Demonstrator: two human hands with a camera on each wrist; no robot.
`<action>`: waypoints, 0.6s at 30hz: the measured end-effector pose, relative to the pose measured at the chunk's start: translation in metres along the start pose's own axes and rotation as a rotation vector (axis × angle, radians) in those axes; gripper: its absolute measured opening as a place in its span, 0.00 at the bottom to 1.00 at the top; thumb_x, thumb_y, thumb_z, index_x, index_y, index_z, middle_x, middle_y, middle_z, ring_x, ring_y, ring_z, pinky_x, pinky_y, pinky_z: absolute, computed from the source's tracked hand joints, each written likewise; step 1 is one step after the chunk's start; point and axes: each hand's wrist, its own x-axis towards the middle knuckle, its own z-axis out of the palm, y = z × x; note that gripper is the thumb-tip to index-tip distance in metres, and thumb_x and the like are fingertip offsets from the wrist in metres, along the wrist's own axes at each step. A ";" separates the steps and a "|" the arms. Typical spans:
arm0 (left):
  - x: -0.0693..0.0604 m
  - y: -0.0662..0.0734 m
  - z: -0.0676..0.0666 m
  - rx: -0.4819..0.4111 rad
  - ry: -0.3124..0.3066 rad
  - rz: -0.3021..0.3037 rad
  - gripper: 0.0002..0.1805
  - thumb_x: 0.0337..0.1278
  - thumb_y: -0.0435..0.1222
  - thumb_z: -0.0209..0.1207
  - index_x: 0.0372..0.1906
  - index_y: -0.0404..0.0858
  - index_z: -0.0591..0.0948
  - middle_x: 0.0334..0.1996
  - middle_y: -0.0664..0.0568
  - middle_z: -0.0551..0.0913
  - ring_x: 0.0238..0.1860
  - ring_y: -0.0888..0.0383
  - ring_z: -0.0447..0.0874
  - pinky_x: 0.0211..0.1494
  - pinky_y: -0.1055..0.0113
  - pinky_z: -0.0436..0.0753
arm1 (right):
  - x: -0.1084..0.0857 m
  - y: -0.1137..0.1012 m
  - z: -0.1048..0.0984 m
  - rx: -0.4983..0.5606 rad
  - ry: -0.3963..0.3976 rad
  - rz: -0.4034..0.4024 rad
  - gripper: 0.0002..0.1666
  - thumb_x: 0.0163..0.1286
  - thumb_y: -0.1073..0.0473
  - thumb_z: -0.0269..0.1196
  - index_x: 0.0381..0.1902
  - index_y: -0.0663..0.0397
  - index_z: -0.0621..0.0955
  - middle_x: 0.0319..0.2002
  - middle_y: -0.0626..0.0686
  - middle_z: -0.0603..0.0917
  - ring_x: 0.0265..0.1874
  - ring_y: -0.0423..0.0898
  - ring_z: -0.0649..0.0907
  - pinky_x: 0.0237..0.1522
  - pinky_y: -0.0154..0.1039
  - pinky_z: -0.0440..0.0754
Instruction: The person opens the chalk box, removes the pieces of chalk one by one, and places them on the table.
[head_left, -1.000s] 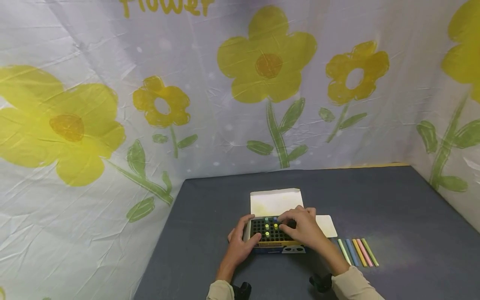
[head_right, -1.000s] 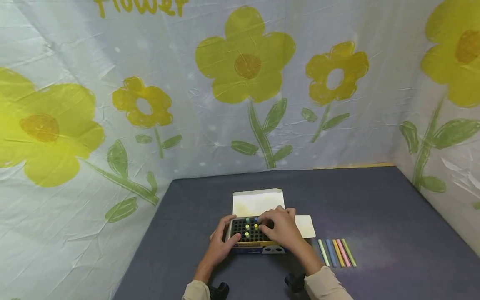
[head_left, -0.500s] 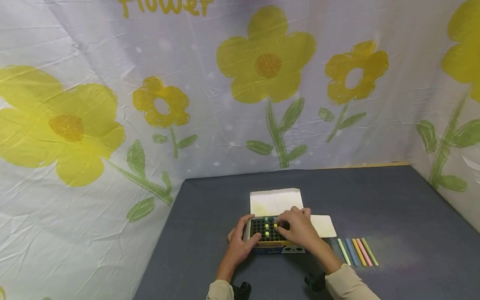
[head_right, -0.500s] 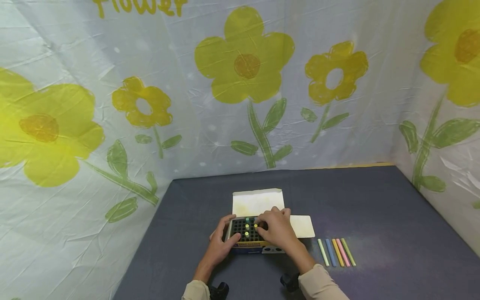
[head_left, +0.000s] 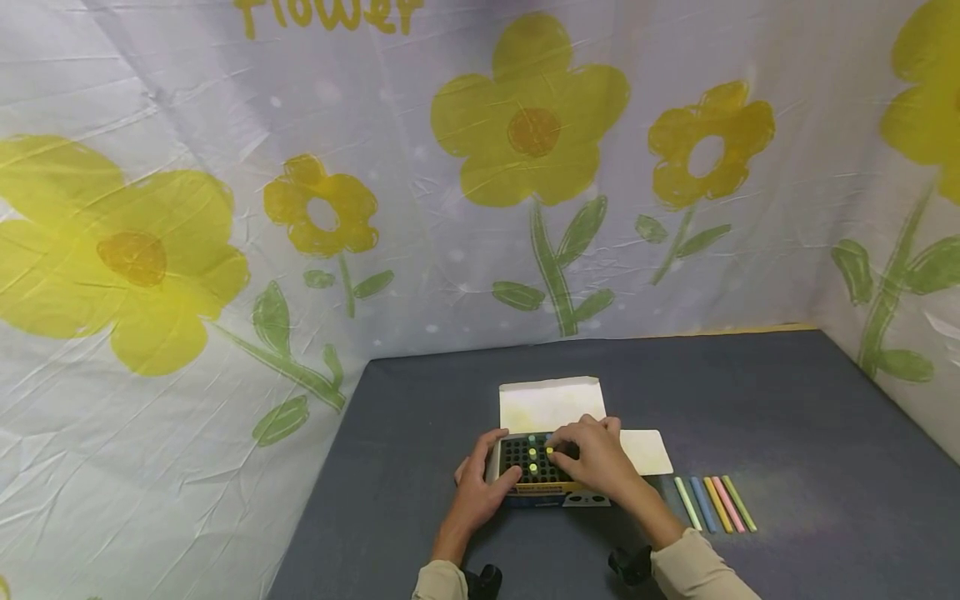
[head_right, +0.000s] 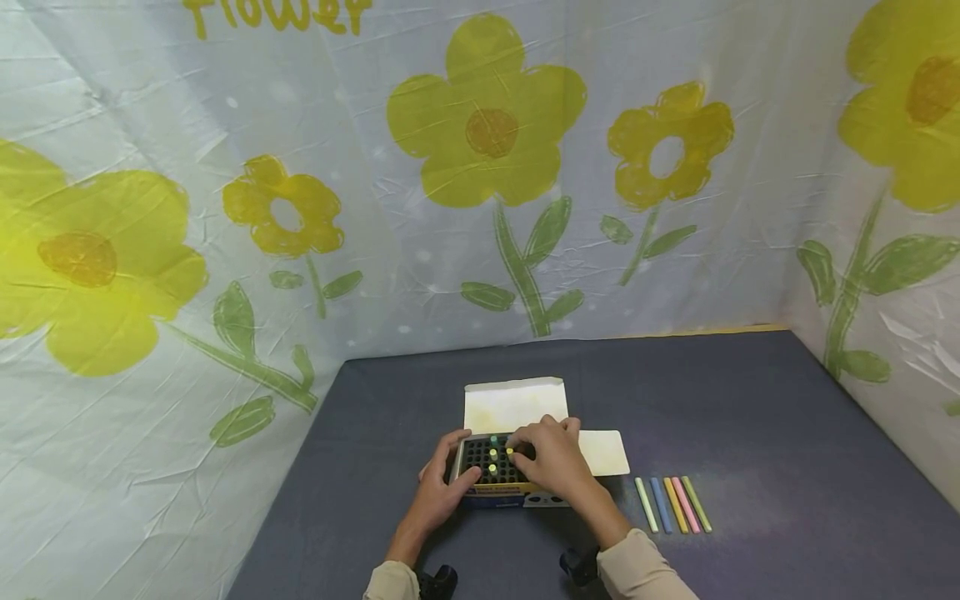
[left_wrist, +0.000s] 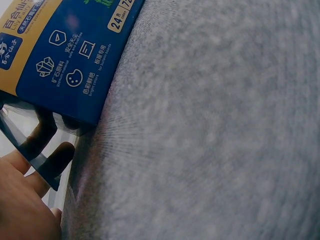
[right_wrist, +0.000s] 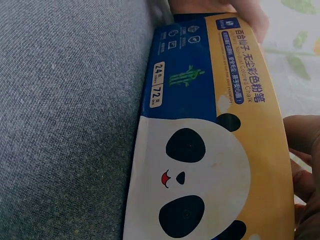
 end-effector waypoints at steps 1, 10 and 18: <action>0.000 0.000 0.000 0.000 0.000 0.000 0.32 0.61 0.49 0.66 0.69 0.65 0.71 0.63 0.54 0.79 0.58 0.50 0.68 0.66 0.37 0.53 | 0.000 0.000 0.000 0.006 -0.002 0.003 0.07 0.59 0.60 0.75 0.35 0.42 0.90 0.27 0.37 0.87 0.30 0.36 0.70 0.49 0.54 0.58; 0.000 -0.001 0.001 -0.011 -0.001 0.001 0.32 0.61 0.48 0.66 0.69 0.64 0.71 0.63 0.53 0.80 0.58 0.50 0.68 0.66 0.39 0.51 | 0.000 0.000 -0.003 0.094 0.024 -0.017 0.09 0.59 0.61 0.75 0.37 0.44 0.89 0.27 0.36 0.85 0.30 0.38 0.73 0.48 0.51 0.56; 0.001 0.002 0.000 0.000 0.004 -0.017 0.32 0.60 0.48 0.66 0.68 0.66 0.71 0.62 0.56 0.80 0.58 0.51 0.68 0.66 0.40 0.53 | 0.002 0.002 -0.010 0.177 0.096 -0.098 0.09 0.61 0.62 0.73 0.41 0.49 0.88 0.27 0.36 0.83 0.30 0.38 0.75 0.49 0.51 0.57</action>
